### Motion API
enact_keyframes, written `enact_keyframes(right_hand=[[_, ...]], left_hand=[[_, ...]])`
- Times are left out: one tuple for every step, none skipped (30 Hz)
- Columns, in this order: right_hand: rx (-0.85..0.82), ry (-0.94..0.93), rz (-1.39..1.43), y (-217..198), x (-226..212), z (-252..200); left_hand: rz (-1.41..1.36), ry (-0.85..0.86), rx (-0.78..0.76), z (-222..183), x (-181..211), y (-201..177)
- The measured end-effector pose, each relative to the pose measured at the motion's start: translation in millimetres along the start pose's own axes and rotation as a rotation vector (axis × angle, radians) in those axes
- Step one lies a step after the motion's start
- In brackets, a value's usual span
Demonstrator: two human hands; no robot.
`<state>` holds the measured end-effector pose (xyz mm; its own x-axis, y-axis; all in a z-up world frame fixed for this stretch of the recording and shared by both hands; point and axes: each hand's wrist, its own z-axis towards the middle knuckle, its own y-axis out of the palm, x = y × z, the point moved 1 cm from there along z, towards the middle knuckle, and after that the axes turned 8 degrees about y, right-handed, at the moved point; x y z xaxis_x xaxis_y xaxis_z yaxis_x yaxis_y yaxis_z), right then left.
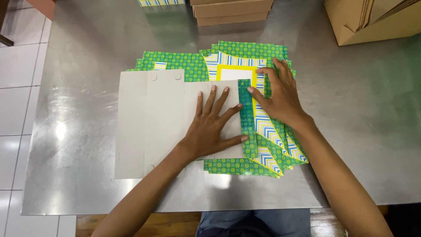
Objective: The person folds a flat cardboard sheet into a small rectangular box, tucks the flaps to secure the shape, and places the finished box on a stack. They then pick up another flat sheet and begin folding it in the same manner.
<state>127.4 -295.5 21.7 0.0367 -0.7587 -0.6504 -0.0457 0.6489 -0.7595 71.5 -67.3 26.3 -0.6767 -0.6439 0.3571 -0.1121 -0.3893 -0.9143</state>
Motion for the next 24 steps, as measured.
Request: enact_keyframes(right_hand=[[0.004,-0.003,0.003,-5,-2,-1],[-0.05,-0.001,-0.003,-10,-3,-2],[-0.104,0.001,-0.009,-14,-4,-4],[-0.098,0.001,-0.009,-18,-4,-4],[-0.152,0.006,-0.027,-20,-3,-4],[-0.21,0.01,-0.045,-21,-3,-5],[-0.208,0.009,-0.044,-23,-2,-5],[-0.236,-0.002,-0.058,-23,-1,-6],[-0.264,-0.014,-0.072,-24,-1,-6],[-0.265,-0.014,-0.073,-25,0,-7],[-0.285,-0.011,-0.088,-25,1,-8],[-0.307,-0.008,-0.102,-24,1,-8],[-0.311,-0.009,-0.102,-24,-1,-11],[-0.338,-0.015,-0.131,-24,-3,-13],[-0.364,-0.022,-0.159,-24,-4,-15],[-0.365,-0.023,-0.16,-22,-6,-16],[-0.411,-0.007,-0.21,-20,-8,-18],[-0.456,0.008,-0.259,-19,-10,-19],[-0.456,0.007,-0.259,-19,-11,-21],[-0.488,-0.048,-0.253,-18,-13,-24],[-0.521,-0.104,-0.248,-17,-14,-27],[-0.521,-0.104,-0.246,-19,-16,-25],[-0.514,-0.095,-0.222,-21,-18,-24],[-0.507,-0.081,-0.199,-23,-20,-24]], left_hand=[[0.005,0.002,0.001,0,0,0],[0.007,-0.01,-0.026,0,0,0],[0.009,-0.021,-0.053,0,-1,0],[0.012,-0.016,-0.052,1,0,-1],[0.01,-0.018,-0.058,2,0,-3],[0.008,-0.023,-0.065,1,1,-4],[0.01,-0.021,-0.065,1,1,-5],[0.008,-0.026,-0.084,2,1,-6],[0.006,-0.031,-0.103,2,1,-7],[0.005,-0.032,-0.102,3,2,-8],[0.004,-0.032,-0.112,3,1,-8],[0.003,-0.036,-0.122,2,1,-9],[0.002,-0.04,-0.122,3,1,-9],[0.002,-0.04,-0.132,3,1,-9],[0.002,-0.041,-0.142,3,1,-9],[0.001,-0.042,-0.141,3,1,-9],[0.001,-0.04,-0.135,3,1,-8],[0.003,-0.038,-0.129,3,1,-8],[0.004,-0.039,-0.128,3,1,-9],[-0.001,-0.036,-0.129,4,1,-10],[-0.006,-0.033,-0.13,4,2,-11],[-0.005,-0.033,-0.131,4,1,-11],[0.006,-0.033,-0.137,4,0,-11],[0.014,-0.029,-0.143,4,1,-10]])
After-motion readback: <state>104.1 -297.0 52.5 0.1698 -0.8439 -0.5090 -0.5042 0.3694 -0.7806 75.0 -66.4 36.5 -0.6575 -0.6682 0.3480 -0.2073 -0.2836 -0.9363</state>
